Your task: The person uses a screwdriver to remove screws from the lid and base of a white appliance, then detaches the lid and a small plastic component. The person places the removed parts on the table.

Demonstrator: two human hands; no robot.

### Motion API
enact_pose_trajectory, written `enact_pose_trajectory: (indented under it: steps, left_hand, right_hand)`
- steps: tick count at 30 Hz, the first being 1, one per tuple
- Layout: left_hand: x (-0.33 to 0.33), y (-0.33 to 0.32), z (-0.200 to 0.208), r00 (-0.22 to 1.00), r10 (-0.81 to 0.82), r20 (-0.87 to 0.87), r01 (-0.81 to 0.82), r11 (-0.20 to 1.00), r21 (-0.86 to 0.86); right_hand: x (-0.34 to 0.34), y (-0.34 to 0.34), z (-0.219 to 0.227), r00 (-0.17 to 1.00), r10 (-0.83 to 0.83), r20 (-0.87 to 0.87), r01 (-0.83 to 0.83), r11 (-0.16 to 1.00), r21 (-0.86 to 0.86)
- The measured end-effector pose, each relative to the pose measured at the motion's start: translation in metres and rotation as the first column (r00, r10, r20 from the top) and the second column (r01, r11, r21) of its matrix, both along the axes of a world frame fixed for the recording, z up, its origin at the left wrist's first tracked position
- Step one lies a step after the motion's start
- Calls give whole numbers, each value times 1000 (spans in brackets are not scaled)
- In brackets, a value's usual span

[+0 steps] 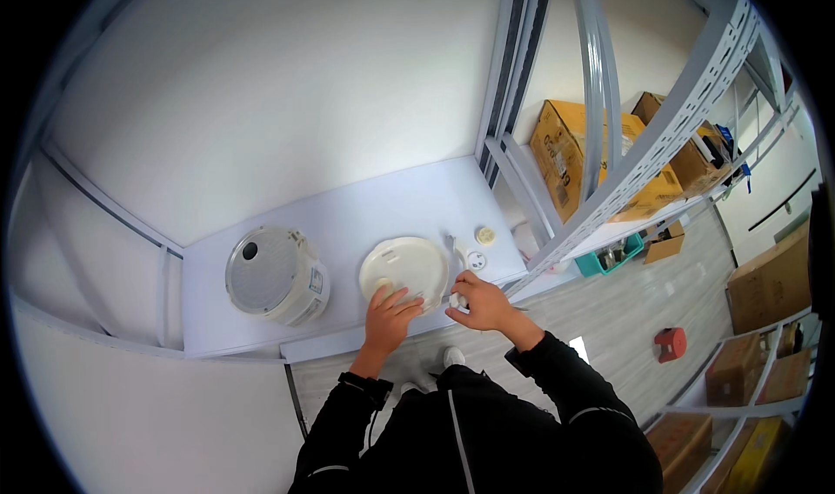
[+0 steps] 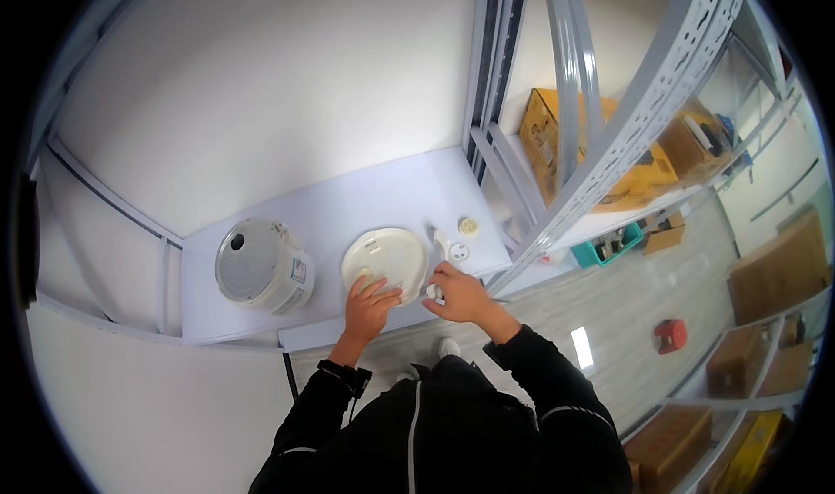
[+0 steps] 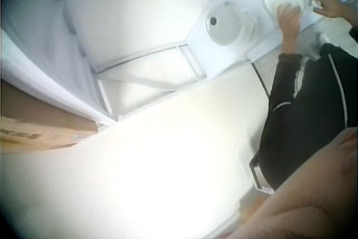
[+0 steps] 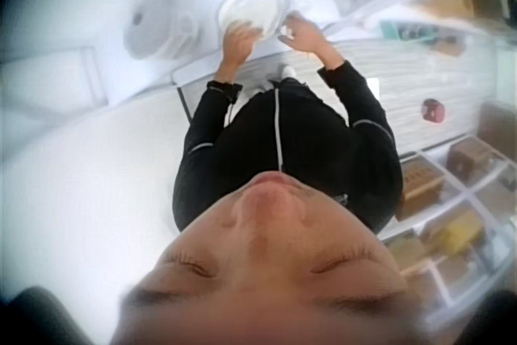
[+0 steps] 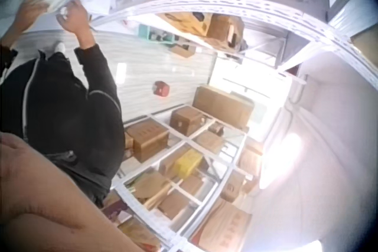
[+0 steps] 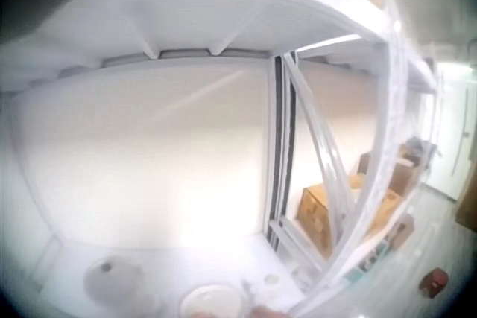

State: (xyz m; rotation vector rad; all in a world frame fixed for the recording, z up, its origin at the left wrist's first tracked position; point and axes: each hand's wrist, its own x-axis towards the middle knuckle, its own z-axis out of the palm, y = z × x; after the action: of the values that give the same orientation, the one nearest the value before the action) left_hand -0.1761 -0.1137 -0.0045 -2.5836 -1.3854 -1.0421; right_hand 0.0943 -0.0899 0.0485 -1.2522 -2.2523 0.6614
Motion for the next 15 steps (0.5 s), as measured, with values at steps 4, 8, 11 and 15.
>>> enact_pose_trajectory:
  steps: [4,8,11,15]
  left_hand:
    - [9,17,-11,999,20,-32,-22,999,-41]
    - [15,32,-21,999,32,-12,-33,988,-148]
    - [18,45,-23,998,57,11,-53,974,-218]
    - [23,56,-24,996,77,33,-64,954,-294]
  right_hand:
    - [13,30,-14,999,23,-38,-25,999,-41]
    - [17,56,-27,996,49,-77,-50,999,-15]
    - [14,77,-31,995,42,-91,-47,997,-55]
    - [15,98,-44,998,17,-67,-23,995,-96]
